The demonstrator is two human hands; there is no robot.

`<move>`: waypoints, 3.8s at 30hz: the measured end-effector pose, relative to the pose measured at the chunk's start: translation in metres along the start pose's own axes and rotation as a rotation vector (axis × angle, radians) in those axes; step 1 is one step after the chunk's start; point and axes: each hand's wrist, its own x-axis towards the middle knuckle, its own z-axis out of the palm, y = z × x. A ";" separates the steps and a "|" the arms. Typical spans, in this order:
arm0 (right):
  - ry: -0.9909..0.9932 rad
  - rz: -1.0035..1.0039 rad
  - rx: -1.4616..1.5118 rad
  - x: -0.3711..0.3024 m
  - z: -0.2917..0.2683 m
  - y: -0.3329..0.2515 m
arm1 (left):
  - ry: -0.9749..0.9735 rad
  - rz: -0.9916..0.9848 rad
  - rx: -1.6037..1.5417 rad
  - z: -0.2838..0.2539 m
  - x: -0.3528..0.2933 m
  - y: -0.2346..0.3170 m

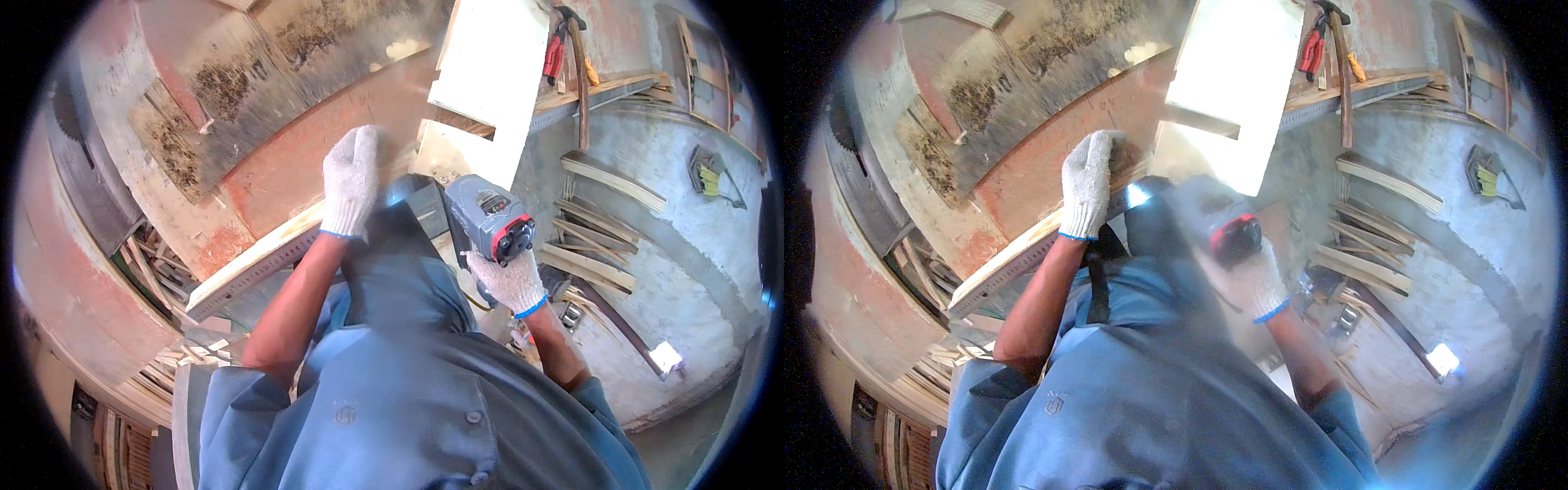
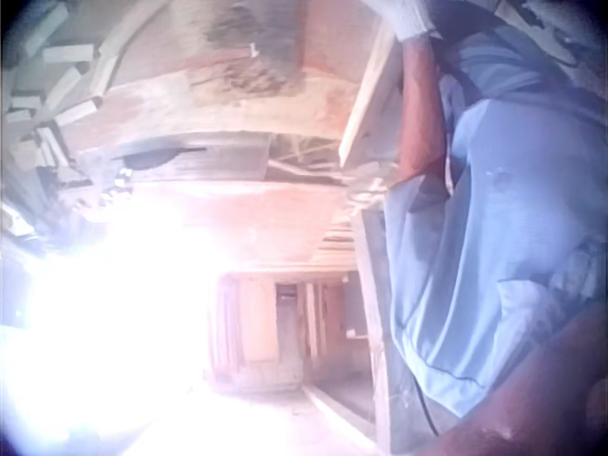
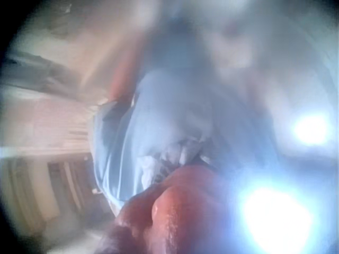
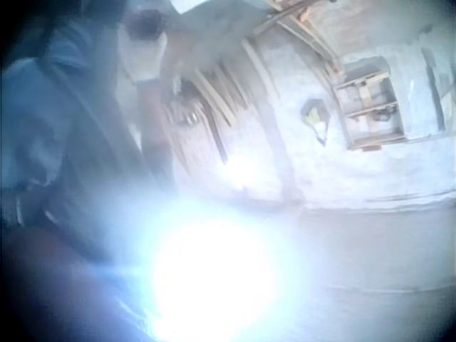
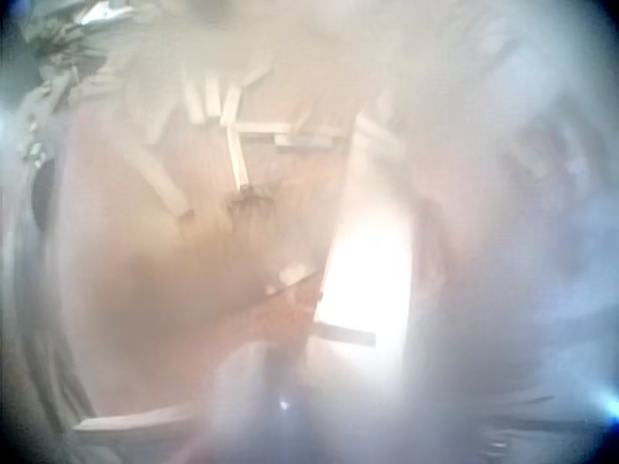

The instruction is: The person assembles a wooden structure by attaching small wooden pieces to a larger board using a nail gun. They repeatedly pick up pieces, align them, and fasten them in place.

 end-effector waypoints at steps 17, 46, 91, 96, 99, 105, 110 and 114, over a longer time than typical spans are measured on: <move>0.485 0.185 0.052 0.054 -0.188 0.128 | -0.388 0.130 0.732 0.026 -0.006 0.042; 0.644 -0.303 -0.159 0.375 -0.382 0.135 | 0.646 -0.025 -0.795 0.036 0.025 0.038; 0.527 -0.463 -0.187 0.478 -0.279 0.084 | 1.173 -0.133 0.403 -0.258 0.072 0.065; 0.514 -0.076 0.478 0.466 -0.277 0.112 | 1.169 -0.091 -0.064 -0.249 0.084 0.067; 0.658 -0.127 0.776 0.460 -0.268 0.127 | 1.160 -0.008 -0.348 -0.245 0.054 0.072; 0.452 -0.297 1.549 0.465 -0.297 0.127 | 1.174 0.348 -0.570 -0.213 0.053 0.183; -0.150 -0.656 1.521 0.466 -0.318 0.159 | 1.132 0.441 -0.381 -0.244 0.028 0.148; -0.136 -0.460 1.499 0.428 -0.312 0.145 | 1.150 0.396 -0.391 -0.229 0.009 0.134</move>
